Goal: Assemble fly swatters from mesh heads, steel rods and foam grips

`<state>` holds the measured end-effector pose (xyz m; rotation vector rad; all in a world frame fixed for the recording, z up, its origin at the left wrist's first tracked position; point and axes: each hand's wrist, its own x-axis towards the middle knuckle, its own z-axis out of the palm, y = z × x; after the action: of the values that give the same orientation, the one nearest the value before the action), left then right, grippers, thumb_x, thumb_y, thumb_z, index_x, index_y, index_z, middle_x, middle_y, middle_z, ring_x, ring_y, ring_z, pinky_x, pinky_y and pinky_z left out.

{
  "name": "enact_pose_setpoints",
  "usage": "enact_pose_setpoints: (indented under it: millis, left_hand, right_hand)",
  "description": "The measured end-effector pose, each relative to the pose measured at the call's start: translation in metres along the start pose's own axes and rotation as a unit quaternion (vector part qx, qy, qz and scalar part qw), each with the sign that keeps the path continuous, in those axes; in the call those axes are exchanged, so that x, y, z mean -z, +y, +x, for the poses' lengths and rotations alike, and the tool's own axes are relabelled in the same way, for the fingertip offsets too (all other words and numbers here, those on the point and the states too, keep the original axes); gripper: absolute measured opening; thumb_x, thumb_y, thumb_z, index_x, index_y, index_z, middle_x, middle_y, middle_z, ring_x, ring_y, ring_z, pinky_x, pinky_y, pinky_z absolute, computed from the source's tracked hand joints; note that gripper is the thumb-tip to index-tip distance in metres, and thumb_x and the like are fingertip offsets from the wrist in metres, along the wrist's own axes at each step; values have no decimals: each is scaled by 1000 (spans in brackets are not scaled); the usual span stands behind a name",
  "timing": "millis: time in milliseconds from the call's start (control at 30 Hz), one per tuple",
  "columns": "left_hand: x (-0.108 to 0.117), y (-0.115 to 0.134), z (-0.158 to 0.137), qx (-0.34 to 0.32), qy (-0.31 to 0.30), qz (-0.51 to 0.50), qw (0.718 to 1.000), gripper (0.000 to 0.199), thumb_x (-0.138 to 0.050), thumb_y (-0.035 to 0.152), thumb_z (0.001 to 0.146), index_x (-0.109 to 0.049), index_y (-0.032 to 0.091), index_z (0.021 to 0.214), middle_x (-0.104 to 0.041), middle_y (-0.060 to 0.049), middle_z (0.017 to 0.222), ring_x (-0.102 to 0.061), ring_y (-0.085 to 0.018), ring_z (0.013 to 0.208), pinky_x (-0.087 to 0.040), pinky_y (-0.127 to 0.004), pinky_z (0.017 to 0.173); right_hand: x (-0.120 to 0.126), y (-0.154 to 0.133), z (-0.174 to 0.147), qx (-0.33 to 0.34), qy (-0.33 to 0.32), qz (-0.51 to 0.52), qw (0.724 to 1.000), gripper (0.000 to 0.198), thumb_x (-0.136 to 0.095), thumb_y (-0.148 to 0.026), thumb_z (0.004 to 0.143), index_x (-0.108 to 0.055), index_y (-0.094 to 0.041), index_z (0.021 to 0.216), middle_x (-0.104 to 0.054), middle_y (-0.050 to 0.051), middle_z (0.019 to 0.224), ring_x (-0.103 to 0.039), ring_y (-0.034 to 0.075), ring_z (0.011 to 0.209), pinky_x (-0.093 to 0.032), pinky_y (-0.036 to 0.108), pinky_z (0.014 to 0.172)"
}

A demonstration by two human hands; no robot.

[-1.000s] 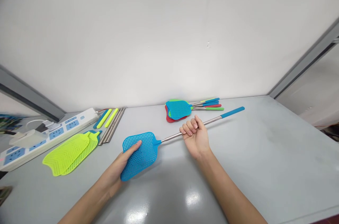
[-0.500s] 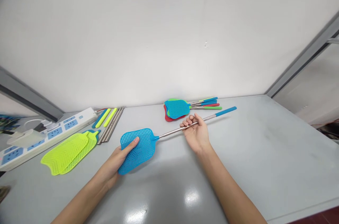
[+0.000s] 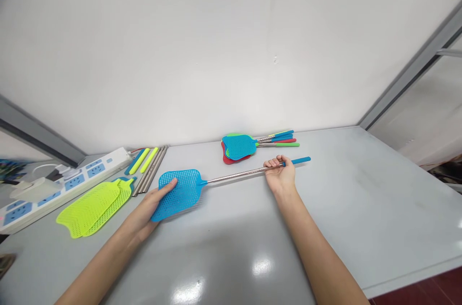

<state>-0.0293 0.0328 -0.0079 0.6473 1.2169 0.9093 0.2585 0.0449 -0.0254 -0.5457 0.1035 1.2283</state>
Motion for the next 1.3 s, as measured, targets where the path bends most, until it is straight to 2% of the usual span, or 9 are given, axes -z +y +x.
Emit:
enact_pose_setpoints:
  millis: [100,200,300,433,567,633,767,1067,1300]
  left_hand:
    - [7,5,6,-53,23,-110,992,22,-51,32,75,-60,16,87,-67,-5,74,-63,-18,66,-51,-31,64]
    - [15,7,13,-94,-2,-207,974,26,-40,34,80,-59,17,82,-65,-3,67,-62,-17,61,-51,-35,63]
    - [15,0,16,-93,-23,-243,965,27,-32,21,84,-59,17,78,-64,-1,65,-59,-11,52,-50,-30,65]
    - [0,-13,8,-72,-87,-168,979,21,-45,12,78,-58,18,93,-62,-5,97,-60,-10,67,-47,-28,74]
    - [-14,-17,-4,-87,-124,-85,985,37,-55,15,73,-52,27,108,-50,-2,119,-59,-8,70,-45,-25,76]
    - [-16,-18,-5,-87,-126,-63,986,37,-56,19,73,-52,25,109,-53,-2,115,-58,-8,69,-43,-24,77]
    - [-14,-20,-2,-100,-113,-74,986,25,-58,23,72,-58,20,96,-61,-1,85,-55,-8,61,-44,-23,69]
    - [-17,-24,2,-116,-87,-136,980,25,-48,32,77,-60,12,85,-52,0,57,-50,-10,55,-45,-25,59]
    - [-19,-33,-4,-222,22,12,975,28,-51,40,73,-61,15,81,-42,5,47,-39,-7,41,-36,-19,46]
  right_hand:
    - [-1,8,-4,-11,5,3,1000,22,-30,-12,75,-32,-18,54,-28,-7,41,-31,6,34,-32,19,36]
    - [-3,17,-9,-34,0,6,999,23,-27,-14,77,-32,-19,55,-33,-6,44,-38,7,37,-38,21,40]
    - [-4,23,-13,-76,19,28,997,22,-26,-18,80,-35,-19,61,-43,-3,51,-48,9,45,-46,25,49]
    - [-5,31,-19,-133,34,59,989,18,-28,-22,82,-40,-19,69,-51,1,60,-56,12,58,-51,31,60]
    - [-5,39,-23,-171,9,56,984,18,-28,-22,83,-41,-19,71,-54,2,66,-58,13,64,-51,34,65]
    - [-5,41,-25,-183,8,56,982,18,-28,-22,82,-41,-19,71,-54,2,67,-59,12,64,-51,34,67]
    - [-2,44,-27,-204,10,49,978,17,-28,-22,82,-41,-19,70,-52,0,65,-57,11,60,-49,35,72]
    - [-1,48,-32,-222,-5,28,975,12,-37,-20,77,-37,-20,64,-42,-5,52,-50,10,50,-49,36,70]
    - [0,52,-34,-205,-40,8,978,25,-37,-20,77,-26,-20,54,-29,-7,45,-38,7,39,-46,27,54]
